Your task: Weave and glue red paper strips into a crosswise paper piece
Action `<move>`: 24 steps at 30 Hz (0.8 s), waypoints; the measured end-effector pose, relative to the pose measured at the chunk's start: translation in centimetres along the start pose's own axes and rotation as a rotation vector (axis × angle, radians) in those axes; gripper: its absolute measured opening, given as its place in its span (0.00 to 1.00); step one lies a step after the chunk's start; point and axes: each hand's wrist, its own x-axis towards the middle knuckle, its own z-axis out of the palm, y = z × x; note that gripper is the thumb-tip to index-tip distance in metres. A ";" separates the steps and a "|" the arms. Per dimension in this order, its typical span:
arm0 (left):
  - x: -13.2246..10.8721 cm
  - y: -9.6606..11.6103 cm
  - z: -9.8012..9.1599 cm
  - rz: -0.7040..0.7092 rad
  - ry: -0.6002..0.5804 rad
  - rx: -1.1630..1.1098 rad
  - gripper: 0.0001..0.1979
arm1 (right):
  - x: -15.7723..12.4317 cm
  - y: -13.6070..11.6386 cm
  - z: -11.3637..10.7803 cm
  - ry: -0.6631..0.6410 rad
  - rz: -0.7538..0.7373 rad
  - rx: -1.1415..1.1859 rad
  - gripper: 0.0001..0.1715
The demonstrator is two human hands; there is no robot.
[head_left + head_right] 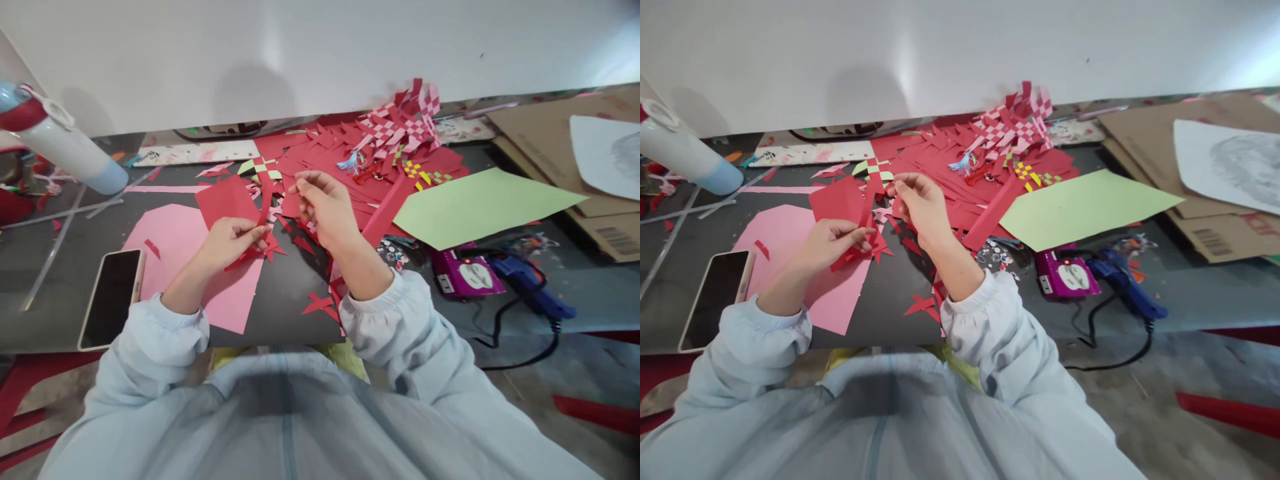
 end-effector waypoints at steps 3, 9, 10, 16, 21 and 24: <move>0.4 -0.6 0.1 0.055 0.134 0.075 0.16 | -0.5 0.1 0.5 -0.144 0.151 -0.084 0.13; 0.7 -2.1 0.1 0.164 0.314 0.247 0.17 | -1.7 1.0 1.1 -0.427 0.211 -0.241 0.15; 0.7 -2.3 0.1 0.180 0.349 0.312 0.17 | -1.9 1.0 1.2 -0.428 0.230 -0.235 0.16; 0.1 -2.5 0.0 0.272 0.465 0.601 0.21 | -2.0 0.6 1.5 -0.285 0.221 -0.104 0.20; -0.1 -2.0 0.1 0.319 0.536 0.546 0.20 | -1.6 0.4 1.5 -0.164 0.230 -0.028 0.09; 0.0 -1.7 0.3 0.281 0.564 0.376 0.22 | -1.5 0.2 1.4 -0.150 0.193 -0.020 0.07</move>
